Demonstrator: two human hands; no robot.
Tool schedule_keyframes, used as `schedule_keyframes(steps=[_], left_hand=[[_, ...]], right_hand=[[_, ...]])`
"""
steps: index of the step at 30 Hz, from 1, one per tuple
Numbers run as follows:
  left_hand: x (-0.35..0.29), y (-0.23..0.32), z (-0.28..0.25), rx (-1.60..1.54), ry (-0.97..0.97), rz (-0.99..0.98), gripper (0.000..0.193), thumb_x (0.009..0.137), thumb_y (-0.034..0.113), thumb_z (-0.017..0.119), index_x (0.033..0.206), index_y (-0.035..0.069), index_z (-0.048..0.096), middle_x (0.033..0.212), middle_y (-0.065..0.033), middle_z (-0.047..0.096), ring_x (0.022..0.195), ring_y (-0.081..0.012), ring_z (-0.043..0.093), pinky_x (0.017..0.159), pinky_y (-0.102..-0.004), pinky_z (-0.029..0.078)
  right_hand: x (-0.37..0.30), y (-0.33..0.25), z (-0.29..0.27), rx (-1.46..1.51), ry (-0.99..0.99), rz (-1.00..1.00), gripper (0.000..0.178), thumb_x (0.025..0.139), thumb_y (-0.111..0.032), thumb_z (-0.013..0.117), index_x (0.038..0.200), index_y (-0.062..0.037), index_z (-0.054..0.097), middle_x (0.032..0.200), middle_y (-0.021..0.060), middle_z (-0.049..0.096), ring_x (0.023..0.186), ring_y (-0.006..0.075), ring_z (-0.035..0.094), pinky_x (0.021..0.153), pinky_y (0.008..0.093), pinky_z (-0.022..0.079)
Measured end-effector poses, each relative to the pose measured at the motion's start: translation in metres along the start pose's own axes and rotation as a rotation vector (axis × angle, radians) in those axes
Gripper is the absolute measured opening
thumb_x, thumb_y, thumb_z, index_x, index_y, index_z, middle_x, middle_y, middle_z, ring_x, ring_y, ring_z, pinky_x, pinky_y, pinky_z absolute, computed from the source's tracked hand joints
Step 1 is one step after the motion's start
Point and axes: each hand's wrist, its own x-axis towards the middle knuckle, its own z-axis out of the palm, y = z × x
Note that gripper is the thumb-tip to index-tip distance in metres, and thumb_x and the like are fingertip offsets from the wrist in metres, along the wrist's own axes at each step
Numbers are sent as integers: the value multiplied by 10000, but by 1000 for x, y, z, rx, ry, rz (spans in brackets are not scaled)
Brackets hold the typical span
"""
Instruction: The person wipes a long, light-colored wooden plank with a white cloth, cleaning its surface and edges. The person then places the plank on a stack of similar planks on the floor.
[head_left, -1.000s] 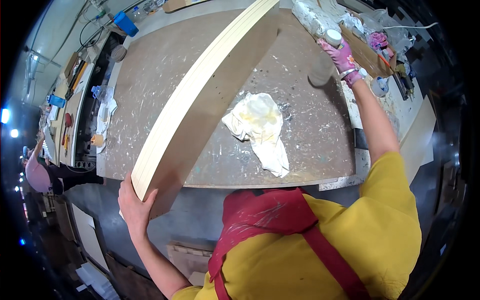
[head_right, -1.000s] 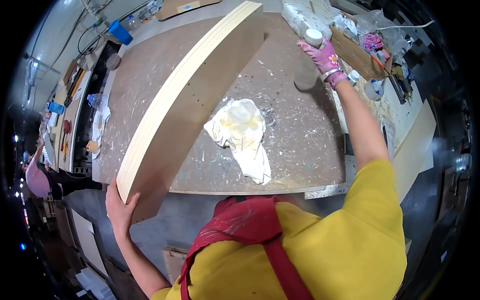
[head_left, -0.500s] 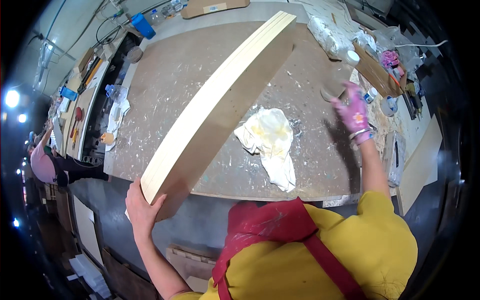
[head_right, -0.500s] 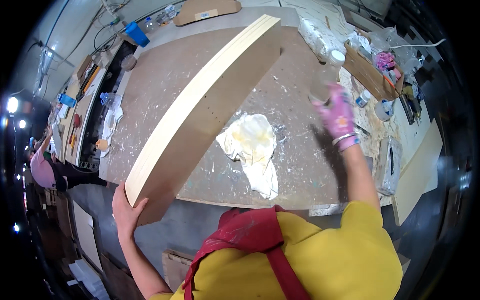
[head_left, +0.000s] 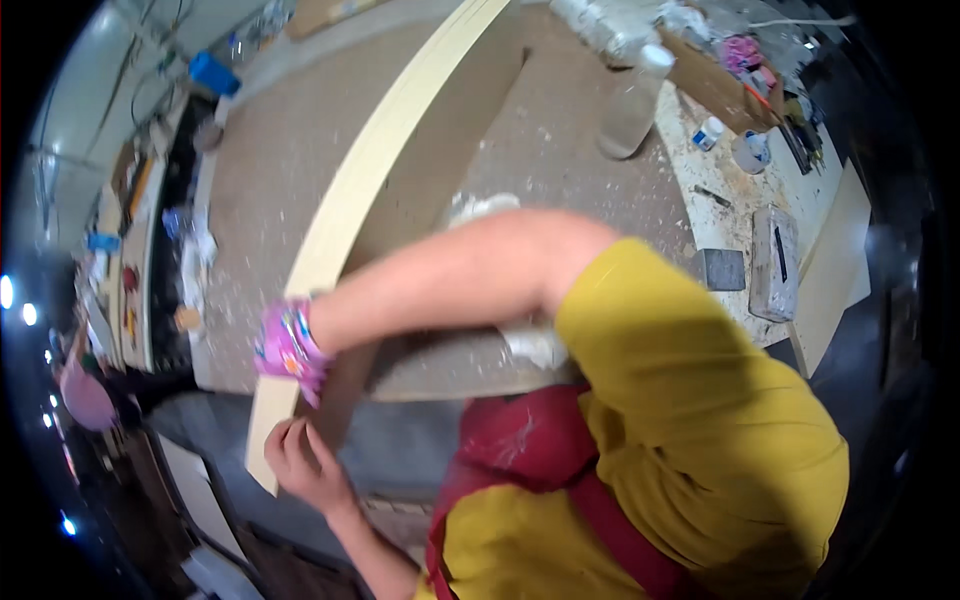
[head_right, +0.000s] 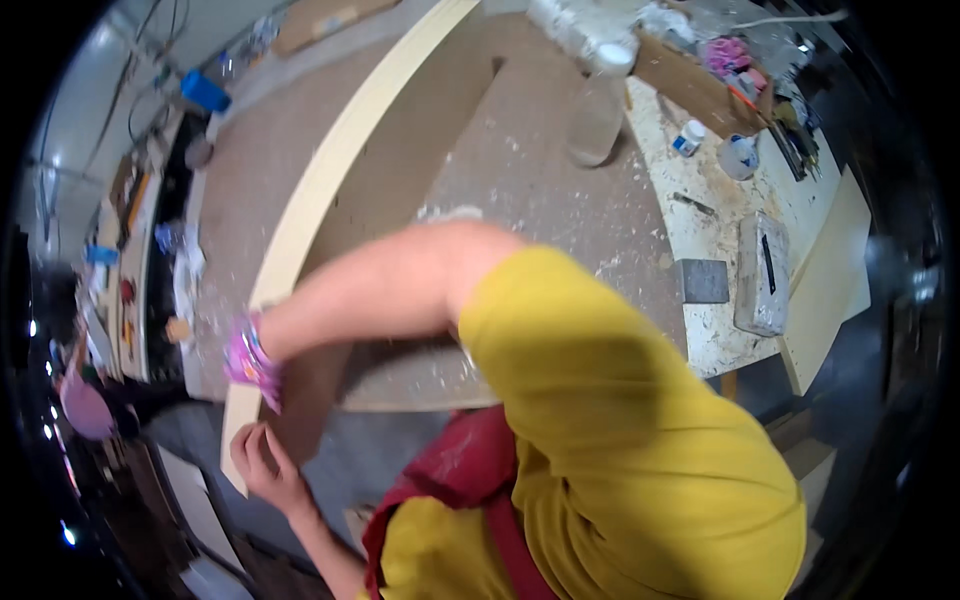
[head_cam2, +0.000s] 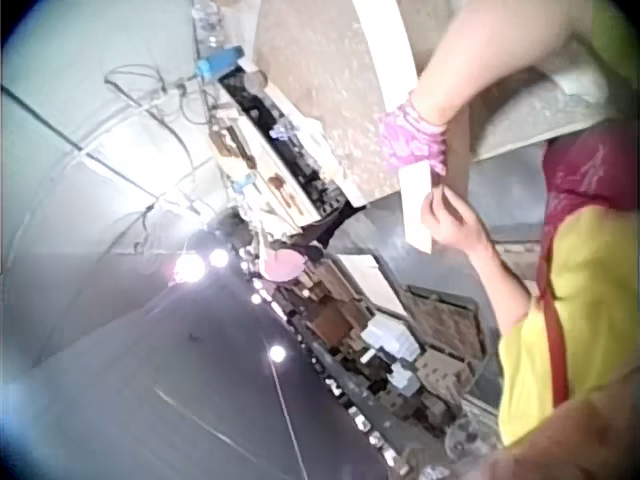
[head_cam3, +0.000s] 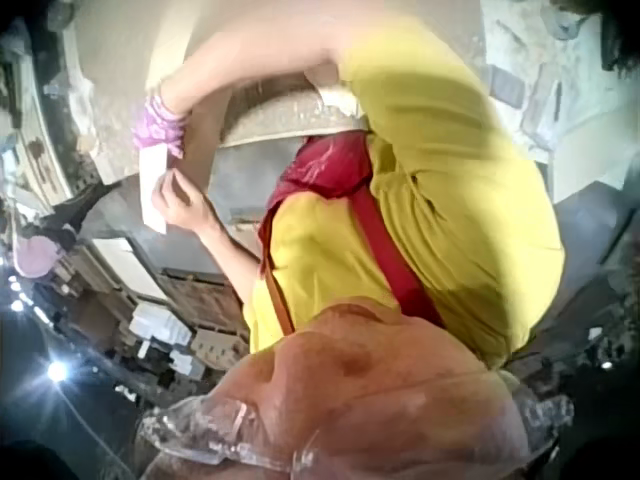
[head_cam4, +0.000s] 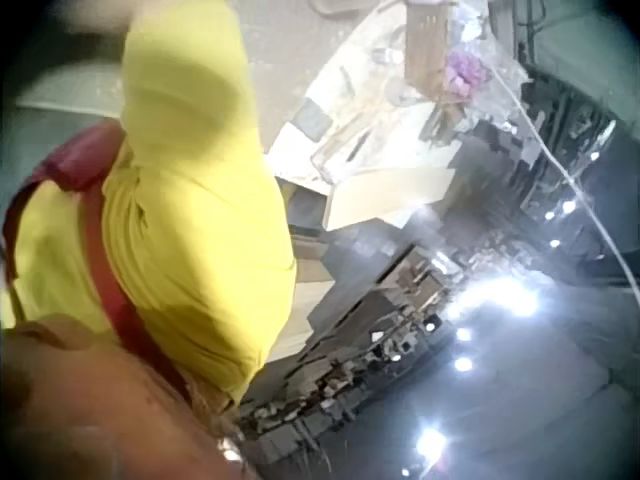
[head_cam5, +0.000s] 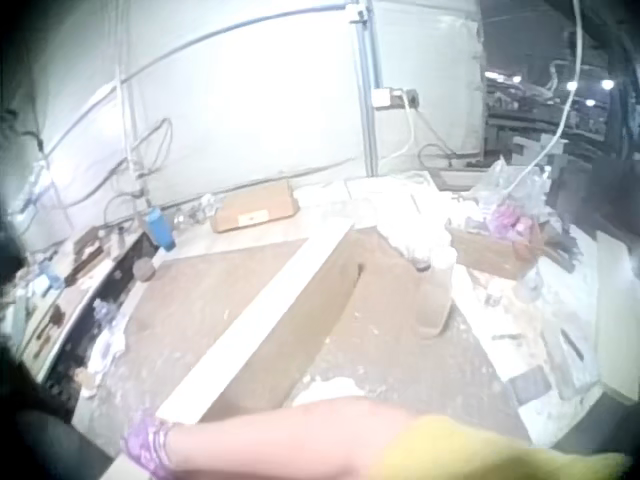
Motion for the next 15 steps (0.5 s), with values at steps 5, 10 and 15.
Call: schedule_keyframes(steps=[5,10,15], left_hand=[[-15,72,111,-523,-283,-57,151,830,110,662,957,28,663,955,-164,652,899,-369,608,817,-433,485],[20,88,237,-720,-239,-199,317,878,296,609,1047,28,620,1049,-186,634,1003,-380,578,868,-464,442],[2,99,266,-482,-562,-145,327,829,279,615,1043,32,615,1083,-231,613,1050,-396,560,902,-483,435]], right_hand=[[0,-1,-4,-17,-73,-9,567,697,-449,779,1082,-56,642,958,129,697,936,321,671,829,415,520],[-10,-7,-13,-19,-92,14,570,731,-414,757,1120,-30,597,1002,153,675,980,338,652,865,424,498],[-11,2,-1,26,14,-52,729,744,-448,733,1265,-9,473,1146,184,597,1042,343,610,926,446,440]])
